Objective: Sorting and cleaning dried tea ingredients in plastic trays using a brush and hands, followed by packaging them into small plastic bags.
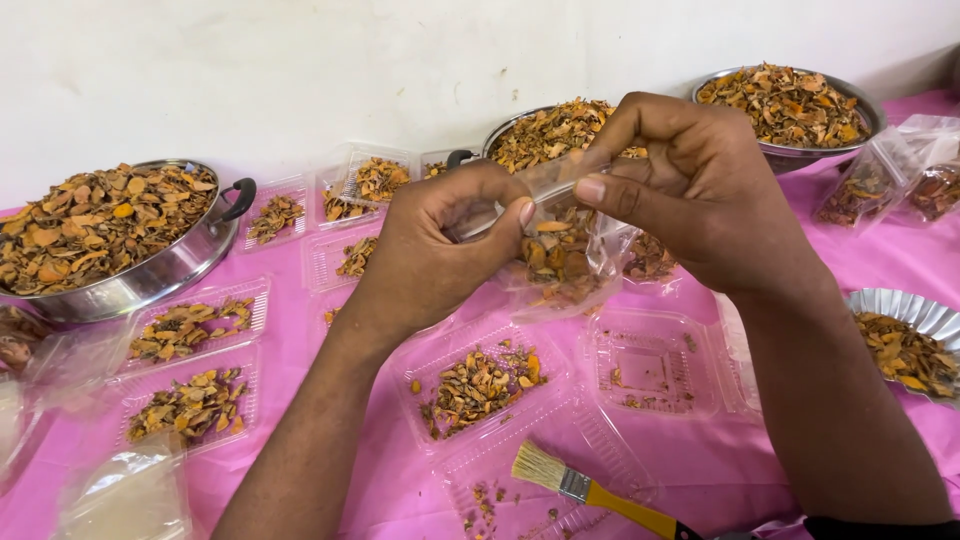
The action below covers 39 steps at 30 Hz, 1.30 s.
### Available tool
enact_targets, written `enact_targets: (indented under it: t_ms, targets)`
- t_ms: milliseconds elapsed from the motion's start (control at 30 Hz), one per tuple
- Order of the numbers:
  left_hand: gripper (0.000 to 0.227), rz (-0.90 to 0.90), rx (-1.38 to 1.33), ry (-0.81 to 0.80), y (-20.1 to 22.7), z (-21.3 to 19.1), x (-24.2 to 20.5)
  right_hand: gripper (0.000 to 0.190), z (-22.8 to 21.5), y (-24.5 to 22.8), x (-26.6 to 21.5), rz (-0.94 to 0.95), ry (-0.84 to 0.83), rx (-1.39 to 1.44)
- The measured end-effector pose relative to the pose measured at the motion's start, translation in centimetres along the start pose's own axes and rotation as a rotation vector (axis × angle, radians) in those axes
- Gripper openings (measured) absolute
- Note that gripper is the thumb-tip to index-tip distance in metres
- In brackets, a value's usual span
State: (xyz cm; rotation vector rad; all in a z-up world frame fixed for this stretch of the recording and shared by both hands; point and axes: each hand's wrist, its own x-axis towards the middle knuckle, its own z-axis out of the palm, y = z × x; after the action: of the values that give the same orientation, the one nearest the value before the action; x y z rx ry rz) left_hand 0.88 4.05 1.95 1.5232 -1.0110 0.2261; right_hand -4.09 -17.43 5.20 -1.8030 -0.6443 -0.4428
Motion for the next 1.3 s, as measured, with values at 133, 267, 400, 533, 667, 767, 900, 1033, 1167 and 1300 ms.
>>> enact_targets:
  t_ms: [133,267,400,533,667,767,900,1033,1167,1300]
  targets:
    - [0.012,-0.077,0.126,-0.208,1.3,-1.2,0.1,0.008,-0.1,0.1,-0.2,-0.019,-0.084,0.034]
    - [0.021,-0.199,0.181,-0.341,1.8,-1.1,-0.1,0.012,-0.3,0.4,-0.3,-0.161,-0.221,-0.1]
    - [0.015,-0.225,0.14,-0.334,1.6,-0.2,-0.2,0.015,0.0,0.7,-0.3,-0.198,-0.247,-0.136]
    - [0.021,-0.214,0.124,-0.382,1.6,-0.2,-0.3,0.016,0.0,0.6,-0.3,-0.205,-0.29,-0.11]
    - [0.031,-0.123,0.027,-0.372,1.7,0.0,-0.6,0.01,-0.4,-0.1,-0.2,-0.044,-0.378,0.051]
    - [0.038,0.018,0.204,-0.353,1.9,0.0,-0.7,0.013,-0.6,-0.1,-0.1,-0.073,-0.414,-0.037]
    - [0.039,-0.024,0.232,-0.377,2.0,-0.2,-0.8,0.008,-0.4,-0.1,-0.3,-0.176,-0.423,-0.056]
    - [0.025,-0.106,0.153,-0.368,2.2,-0.1,-0.8,0.009,-0.8,-0.1,-0.4,-0.256,-0.333,-0.205]
    - [0.018,-0.114,0.181,-0.363,2.9,-0.2,-0.8,0.008,-1.4,-0.1,-0.5,-0.235,-0.274,-0.235]
    - [0.022,-0.107,0.091,-0.357,2.1,0.4,-0.9,0.011,-1.1,-0.2,-0.3,-0.235,-0.339,-0.197]
